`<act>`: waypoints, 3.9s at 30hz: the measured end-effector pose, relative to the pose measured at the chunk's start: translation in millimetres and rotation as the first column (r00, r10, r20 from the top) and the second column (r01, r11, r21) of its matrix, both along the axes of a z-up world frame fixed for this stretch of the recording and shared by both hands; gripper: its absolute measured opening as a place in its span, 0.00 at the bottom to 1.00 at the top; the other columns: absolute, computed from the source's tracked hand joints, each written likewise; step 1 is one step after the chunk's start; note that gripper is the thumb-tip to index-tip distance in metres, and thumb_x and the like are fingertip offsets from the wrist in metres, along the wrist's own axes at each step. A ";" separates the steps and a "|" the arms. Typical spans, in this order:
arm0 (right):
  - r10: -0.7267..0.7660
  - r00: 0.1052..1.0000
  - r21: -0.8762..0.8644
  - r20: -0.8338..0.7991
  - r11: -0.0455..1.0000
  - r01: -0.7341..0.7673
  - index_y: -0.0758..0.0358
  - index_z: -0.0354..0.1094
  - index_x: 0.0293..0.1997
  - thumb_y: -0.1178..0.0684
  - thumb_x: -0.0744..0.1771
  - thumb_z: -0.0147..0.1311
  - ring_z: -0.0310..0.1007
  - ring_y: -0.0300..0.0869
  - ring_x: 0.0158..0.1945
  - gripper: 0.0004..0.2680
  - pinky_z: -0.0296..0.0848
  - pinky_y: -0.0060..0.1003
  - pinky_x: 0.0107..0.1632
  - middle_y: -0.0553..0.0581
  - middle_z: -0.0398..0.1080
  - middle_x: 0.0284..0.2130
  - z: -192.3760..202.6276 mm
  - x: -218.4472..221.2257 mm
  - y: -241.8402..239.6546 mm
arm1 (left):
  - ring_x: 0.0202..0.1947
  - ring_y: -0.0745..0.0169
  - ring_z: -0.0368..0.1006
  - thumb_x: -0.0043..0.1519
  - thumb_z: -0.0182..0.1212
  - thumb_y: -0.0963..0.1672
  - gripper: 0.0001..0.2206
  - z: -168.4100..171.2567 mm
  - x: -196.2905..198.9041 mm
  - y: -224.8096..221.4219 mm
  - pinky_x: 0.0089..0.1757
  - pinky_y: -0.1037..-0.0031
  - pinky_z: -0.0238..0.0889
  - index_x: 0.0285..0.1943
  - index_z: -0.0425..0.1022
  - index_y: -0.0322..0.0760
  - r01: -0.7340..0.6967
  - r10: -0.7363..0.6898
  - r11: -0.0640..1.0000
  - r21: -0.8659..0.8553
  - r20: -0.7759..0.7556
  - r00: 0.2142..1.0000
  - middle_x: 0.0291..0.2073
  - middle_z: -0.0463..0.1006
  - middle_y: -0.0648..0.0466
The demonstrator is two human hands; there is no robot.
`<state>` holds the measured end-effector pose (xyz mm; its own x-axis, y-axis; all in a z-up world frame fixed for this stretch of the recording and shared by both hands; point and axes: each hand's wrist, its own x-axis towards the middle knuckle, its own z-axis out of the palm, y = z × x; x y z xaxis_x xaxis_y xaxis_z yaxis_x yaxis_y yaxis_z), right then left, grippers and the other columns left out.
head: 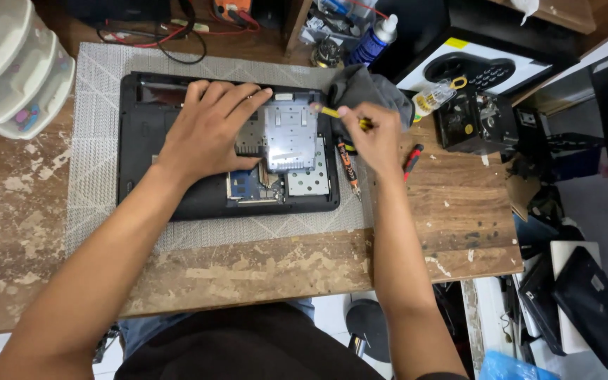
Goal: Removing internal components like the hard drive and optical drive from a laptop using a screwdriver.
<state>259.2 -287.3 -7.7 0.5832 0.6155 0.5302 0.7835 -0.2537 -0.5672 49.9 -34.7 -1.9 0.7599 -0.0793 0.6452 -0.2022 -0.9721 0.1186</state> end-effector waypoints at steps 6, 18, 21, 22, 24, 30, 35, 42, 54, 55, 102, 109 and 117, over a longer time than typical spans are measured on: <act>-0.023 0.998 0.078 0.063 0.997 0.018 0.60 0.69 0.24 0.54 0.70 0.63 0.55 0.42 0.19 0.13 0.57 0.36 0.27 0.57 0.57 0.13 3.8 9.1 -13.3 | 0.55 0.54 0.68 0.36 0.83 0.50 0.45 2.3 -0.6 -0.2 0.55 0.65 0.50 0.69 0.72 0.39 0.035 -0.035 0.999 -0.013 0.007 0.999 0.57 0.77 0.51; 0.087 0.995 0.109 0.055 0.990 -0.092 0.63 0.70 0.25 0.57 0.69 0.64 0.57 0.44 0.20 0.12 0.58 0.38 0.28 0.60 0.60 0.15 -6.0 1.0 1.5 | 0.55 0.52 0.67 0.33 0.83 0.50 0.48 -2.1 1.8 2.4 0.56 0.60 0.51 0.70 0.70 0.40 0.052 -0.053 0.998 -0.045 -0.018 0.998 0.59 0.74 0.50; 0.029 0.995 0.122 0.092 0.992 -0.040 0.66 0.69 0.26 0.59 0.71 0.63 0.58 0.45 0.21 0.12 0.58 0.41 0.29 0.64 0.61 0.17 2.0 4.0 -3.6 | 0.55 0.52 0.68 0.34 0.83 0.50 0.49 -1.8 1.1 3.4 0.56 0.59 0.51 0.70 0.68 0.40 0.044 -0.047 0.997 -0.060 -0.036 0.998 0.60 0.74 0.50; 0.037 0.995 0.126 0.093 0.991 -0.048 0.66 0.69 0.26 0.59 0.71 0.63 0.58 0.45 0.21 0.12 0.58 0.41 0.29 0.64 0.61 0.17 0.1 4.6 -4.4 | 0.55 0.52 0.68 0.34 0.83 0.50 0.49 -2.5 1.1 3.1 0.56 0.59 0.51 0.70 0.68 0.40 0.036 -0.038 0.998 -0.057 -0.036 0.999 0.60 0.74 0.50; 0.019 0.996 0.158 0.089 0.987 -0.033 0.65 0.69 0.26 0.59 0.71 0.62 0.59 0.44 0.22 0.12 0.58 0.39 0.30 0.62 0.62 0.17 -3.6 5.6 -6.5 | 0.56 0.52 0.68 0.33 0.83 0.50 0.49 -3.2 1.3 2.7 0.56 0.59 0.51 0.71 0.67 0.40 0.039 -0.040 0.998 -0.049 -0.038 0.998 0.60 0.73 0.50; 0.073 0.996 0.109 0.055 0.991 -0.078 0.62 0.71 0.24 0.58 0.67 0.68 0.60 0.45 0.20 0.10 0.59 0.37 0.29 0.57 0.61 0.15 -3.1 -14.0 10.1 | 0.56 0.52 0.68 0.37 0.83 0.50 0.48 3.4 -0.5 1.2 0.57 0.59 0.51 0.72 0.67 0.40 0.038 -0.043 0.997 -0.064 -0.088 0.995 0.60 0.74 0.49; -0.024 0.997 0.160 0.067 0.987 0.013 0.63 0.72 0.25 0.58 0.68 0.66 0.60 0.46 0.20 0.10 0.59 0.38 0.28 0.60 0.62 0.16 -9.5 1.5 4.5 | 0.56 0.52 0.68 0.38 0.82 0.50 0.47 1.8 0.0 4.1 0.57 0.59 0.51 0.72 0.66 0.40 0.042 -0.050 0.996 -0.082 -0.102 0.994 0.60 0.74 0.49; 0.030 0.996 0.145 0.080 0.989 -0.041 0.59 0.72 0.25 0.56 0.67 0.66 0.64 0.49 0.20 0.09 0.62 0.37 0.29 0.57 0.64 0.16 -16.7 -8.2 12.0 | 0.56 0.51 0.68 0.40 0.79 0.52 0.46 0.5 0.5 5.0 0.56 0.59 0.51 0.72 0.66 0.40 0.053 -0.062 0.995 -0.082 -0.112 0.992 0.60 0.73 0.49; 0.010 0.963 0.053 0.269 0.998 -0.025 0.55 0.70 0.29 0.47 0.66 0.69 0.70 0.48 0.29 0.10 0.61 0.36 0.42 0.51 0.67 0.22 5.2 -18.4 12.4 | 0.56 0.52 0.69 0.40 0.78 0.53 0.44 -4.7 2.7 5.8 0.57 0.60 0.50 0.70 0.69 0.41 0.040 -0.050 0.996 -0.076 -0.127 0.991 0.60 0.74 0.51; 0.011 0.963 0.051 0.268 0.998 -0.025 0.55 0.70 0.29 0.47 0.66 0.69 0.70 0.48 0.29 0.10 0.61 0.36 0.42 0.51 0.67 0.22 3.9 -17.9 13.8 | 0.56 0.52 0.69 0.40 0.78 0.53 0.44 -4.4 2.8 6.3 0.57 0.60 0.50 0.70 0.69 0.41 0.040 -0.050 0.996 -0.078 -0.129 0.990 0.60 0.74 0.51; -0.103 0.930 -0.011 0.352 0.993 0.114 0.53 0.64 0.22 0.45 0.66 0.65 0.67 0.50 0.29 0.14 0.56 0.40 0.45 0.52 0.61 0.18 -14.1 15.7 -9.7 | 0.58 0.50 0.70 0.38 0.79 0.54 0.44 -0.5 0.7 4.7 0.61 0.58 0.48 0.68 0.71 0.40 0.131 -0.175 0.976 -0.177 -0.263 0.949 0.61 0.76 0.48; -0.199 0.894 0.108 0.402 0.980 0.170 0.53 0.67 0.28 0.45 0.68 0.66 0.66 0.48 0.33 0.12 0.58 0.40 0.48 0.51 0.62 0.23 4.6 -3.6 -5.2 | 0.59 0.50 0.69 0.38 0.79 0.54 0.45 -5.8 0.4 6.8 0.62 0.58 0.48 0.69 0.71 0.40 0.102 -0.154 0.967 -0.232 -0.220 0.963 0.61 0.76 0.47; -0.024 0.951 0.029 0.308 0.999 0.015 0.54 0.66 0.26 0.47 0.68 0.65 0.65 0.48 0.31 0.13 0.57 0.40 0.45 0.50 0.61 0.21 1.9 -12.8 5.9 | 0.55 0.51 0.70 0.39 0.81 0.53 0.45 -2.5 -0.4 4.2 0.59 0.60 0.51 0.68 0.72 0.39 0.086 -0.097 0.984 -0.154 -0.065 0.993 0.59 0.77 0.48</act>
<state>246.4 -281.4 -5.8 0.4009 0.5890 0.7017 0.9161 -0.2591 -0.3060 49.5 -30.5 -4.4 0.7987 -0.0566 0.5990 -0.2747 -0.9200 0.2794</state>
